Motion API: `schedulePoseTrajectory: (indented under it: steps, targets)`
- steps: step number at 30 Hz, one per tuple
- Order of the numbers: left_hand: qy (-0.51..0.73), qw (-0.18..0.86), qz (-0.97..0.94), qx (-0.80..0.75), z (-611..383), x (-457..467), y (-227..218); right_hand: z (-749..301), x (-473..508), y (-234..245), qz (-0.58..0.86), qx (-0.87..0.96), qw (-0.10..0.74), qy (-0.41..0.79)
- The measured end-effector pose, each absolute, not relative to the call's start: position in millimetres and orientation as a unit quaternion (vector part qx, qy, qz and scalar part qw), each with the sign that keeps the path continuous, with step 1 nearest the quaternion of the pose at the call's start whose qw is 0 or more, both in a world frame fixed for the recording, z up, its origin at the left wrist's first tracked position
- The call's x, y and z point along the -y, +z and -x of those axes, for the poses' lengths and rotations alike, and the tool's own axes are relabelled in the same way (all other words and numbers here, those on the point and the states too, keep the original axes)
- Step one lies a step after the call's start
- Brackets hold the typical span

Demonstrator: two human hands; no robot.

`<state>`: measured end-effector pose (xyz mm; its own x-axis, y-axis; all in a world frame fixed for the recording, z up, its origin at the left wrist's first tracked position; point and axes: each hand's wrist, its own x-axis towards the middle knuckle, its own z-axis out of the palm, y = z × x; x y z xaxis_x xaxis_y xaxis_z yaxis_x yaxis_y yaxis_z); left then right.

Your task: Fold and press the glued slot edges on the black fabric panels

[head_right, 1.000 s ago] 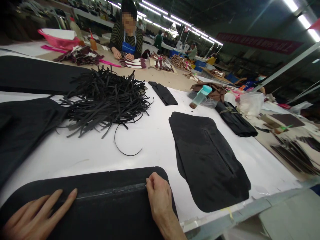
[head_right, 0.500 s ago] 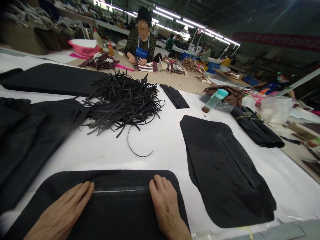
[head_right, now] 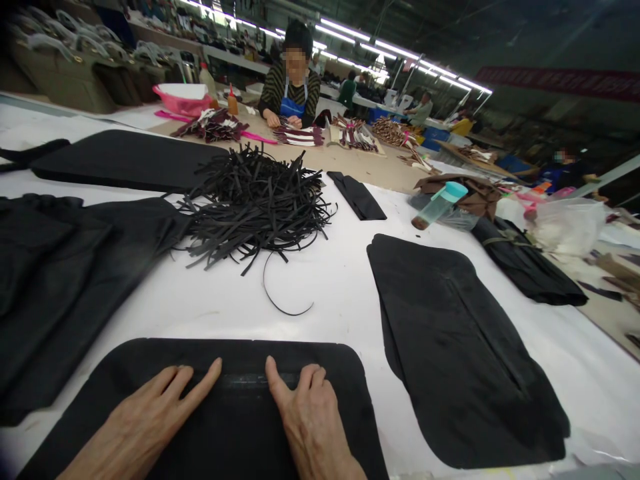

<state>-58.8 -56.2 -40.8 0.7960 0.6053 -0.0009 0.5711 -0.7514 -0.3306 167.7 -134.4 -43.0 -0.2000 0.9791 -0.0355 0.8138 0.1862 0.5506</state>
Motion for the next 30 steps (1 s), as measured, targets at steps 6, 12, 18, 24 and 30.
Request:
schedulePoseTrajectory:
  steps: [6,12,18,24,30]
  targets:
    - [0.144,0.198,0.908,0.341,28,64,-40,-158,133,-42,-0.579,-0.751,0.250,0.197]
    - [0.221,0.240,0.891,0.315,13,60,-36,-161,138,-53,-0.646,-0.739,0.123,0.147]
    - [0.149,0.260,0.910,0.285,33,59,-36,-179,147,-49,-0.630,-0.754,0.104,0.157]
    - [0.084,0.203,0.934,0.281,51,58,-39,-202,156,-59,-0.657,-0.742,0.048,0.125]
    - [0.023,0.161,0.939,0.304,68,55,-45,-203,159,-63,-0.669,-0.730,-0.014,0.136]
